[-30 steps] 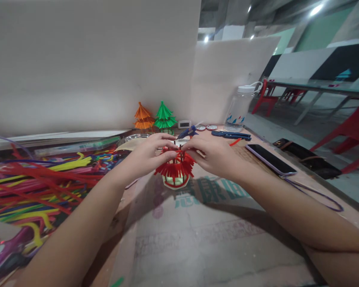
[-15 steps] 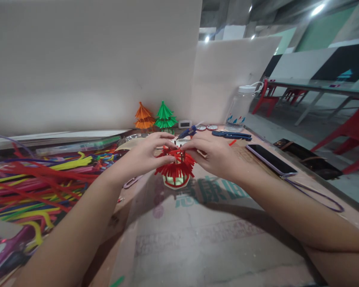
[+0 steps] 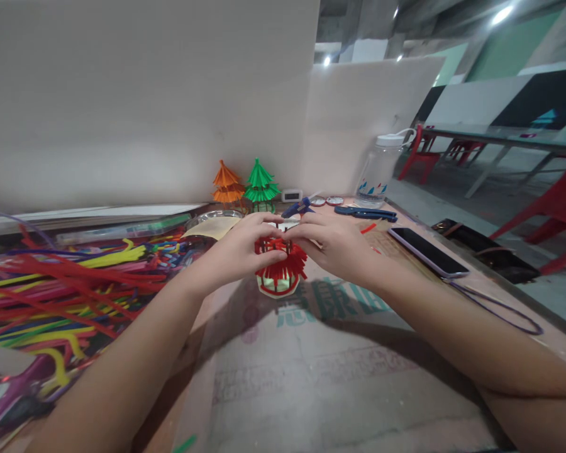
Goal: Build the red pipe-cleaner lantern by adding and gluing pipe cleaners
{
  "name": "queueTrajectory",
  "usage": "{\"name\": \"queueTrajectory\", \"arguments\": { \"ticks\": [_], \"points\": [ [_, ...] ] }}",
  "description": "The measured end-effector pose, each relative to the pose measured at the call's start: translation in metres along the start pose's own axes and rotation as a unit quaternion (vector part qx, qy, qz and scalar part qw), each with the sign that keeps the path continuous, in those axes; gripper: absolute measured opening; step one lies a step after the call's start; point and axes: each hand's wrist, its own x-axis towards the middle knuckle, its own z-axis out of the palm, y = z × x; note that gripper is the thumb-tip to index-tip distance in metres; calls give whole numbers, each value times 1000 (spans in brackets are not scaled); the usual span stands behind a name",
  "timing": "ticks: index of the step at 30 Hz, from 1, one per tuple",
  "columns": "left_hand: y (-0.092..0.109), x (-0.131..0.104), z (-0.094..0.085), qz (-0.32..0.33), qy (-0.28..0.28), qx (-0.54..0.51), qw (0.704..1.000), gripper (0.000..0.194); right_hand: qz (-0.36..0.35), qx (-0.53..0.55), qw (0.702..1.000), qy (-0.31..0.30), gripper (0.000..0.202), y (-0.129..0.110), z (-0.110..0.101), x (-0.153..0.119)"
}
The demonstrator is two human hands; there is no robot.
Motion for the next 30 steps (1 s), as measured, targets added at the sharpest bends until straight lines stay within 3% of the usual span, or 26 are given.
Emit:
{"name": "queueTrajectory", "arguments": {
  "ticks": [7,30],
  "points": [
    [-4,-4,-11,-49,37,-19,998,24,15,-11,1000,-6,22,-1,0,-1],
    [-5,-4,-14,-39,30,-10,999,18,9,-3,1000,-8,20,0,1,-1]
  ]
}}
